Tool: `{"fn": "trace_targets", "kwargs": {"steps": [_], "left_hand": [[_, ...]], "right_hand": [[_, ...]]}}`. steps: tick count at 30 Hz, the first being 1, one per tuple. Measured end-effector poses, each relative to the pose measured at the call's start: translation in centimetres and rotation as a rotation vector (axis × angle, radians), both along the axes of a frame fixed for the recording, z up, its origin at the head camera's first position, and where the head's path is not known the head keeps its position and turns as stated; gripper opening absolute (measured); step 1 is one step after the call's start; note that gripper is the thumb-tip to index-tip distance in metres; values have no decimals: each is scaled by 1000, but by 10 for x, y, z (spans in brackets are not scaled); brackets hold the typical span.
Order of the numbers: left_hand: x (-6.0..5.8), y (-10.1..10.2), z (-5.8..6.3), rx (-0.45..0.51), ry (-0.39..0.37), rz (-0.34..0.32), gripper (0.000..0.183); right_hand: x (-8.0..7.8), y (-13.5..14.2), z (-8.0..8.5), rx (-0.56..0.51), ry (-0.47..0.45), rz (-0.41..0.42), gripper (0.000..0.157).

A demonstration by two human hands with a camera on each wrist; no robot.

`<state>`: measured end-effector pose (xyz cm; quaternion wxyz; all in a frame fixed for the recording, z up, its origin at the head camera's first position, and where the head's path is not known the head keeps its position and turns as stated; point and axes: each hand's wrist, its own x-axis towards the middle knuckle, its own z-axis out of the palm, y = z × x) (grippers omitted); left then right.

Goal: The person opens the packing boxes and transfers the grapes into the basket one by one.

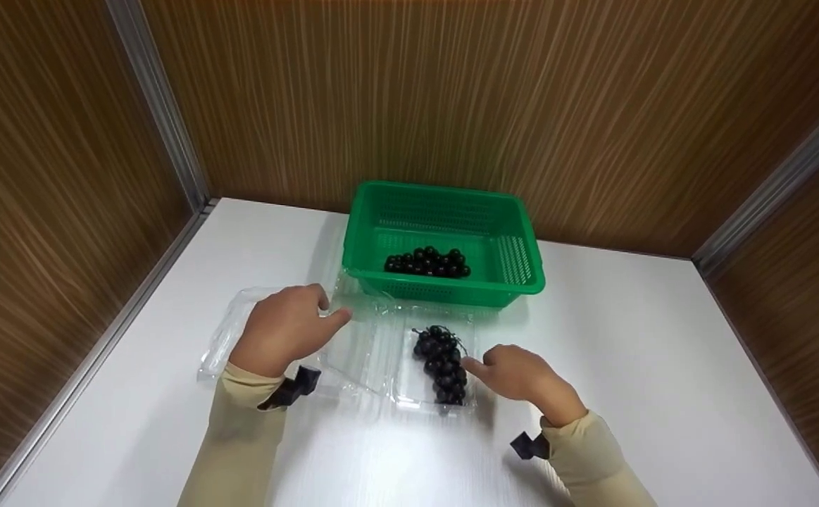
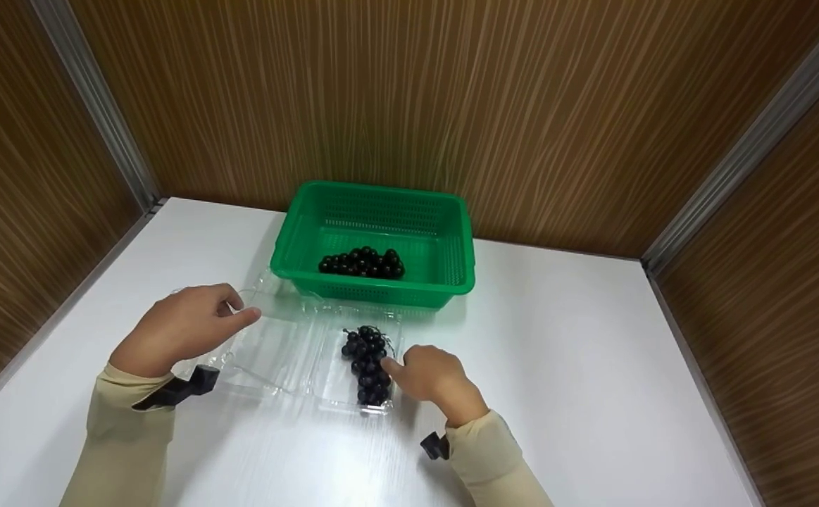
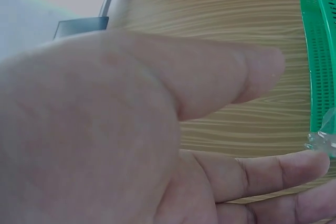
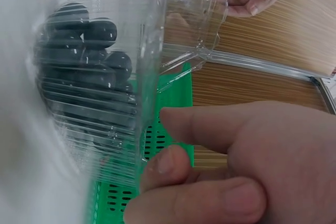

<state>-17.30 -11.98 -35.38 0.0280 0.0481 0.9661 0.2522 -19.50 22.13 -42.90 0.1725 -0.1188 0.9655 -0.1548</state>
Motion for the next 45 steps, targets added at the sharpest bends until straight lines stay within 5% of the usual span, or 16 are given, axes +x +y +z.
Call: {"fn": "trace_targets", "kwargs": {"steps": [11, 18, 27, 36, 45], "left_hand": [[1, 4, 2, -27, 46, 11, 54], [0, 20, -6, -9, 128, -113, 59], [-4, 38, -18, 1, 54, -333, 81], [-11, 47, -29, -43, 41, -379, 89], [-15, 45, -35, -51, -76, -417, 85]], "right_hand": [[-1, 2, 5, -52, 115, -5, 48], [-3, -2, 4, -166, 245, -11, 34], [-4, -6, 1, -249, 398, 81, 6], [-2, -13, -2, -245, 404, 137, 10], [-1, -13, -3, -230, 406, 142, 12]]}}
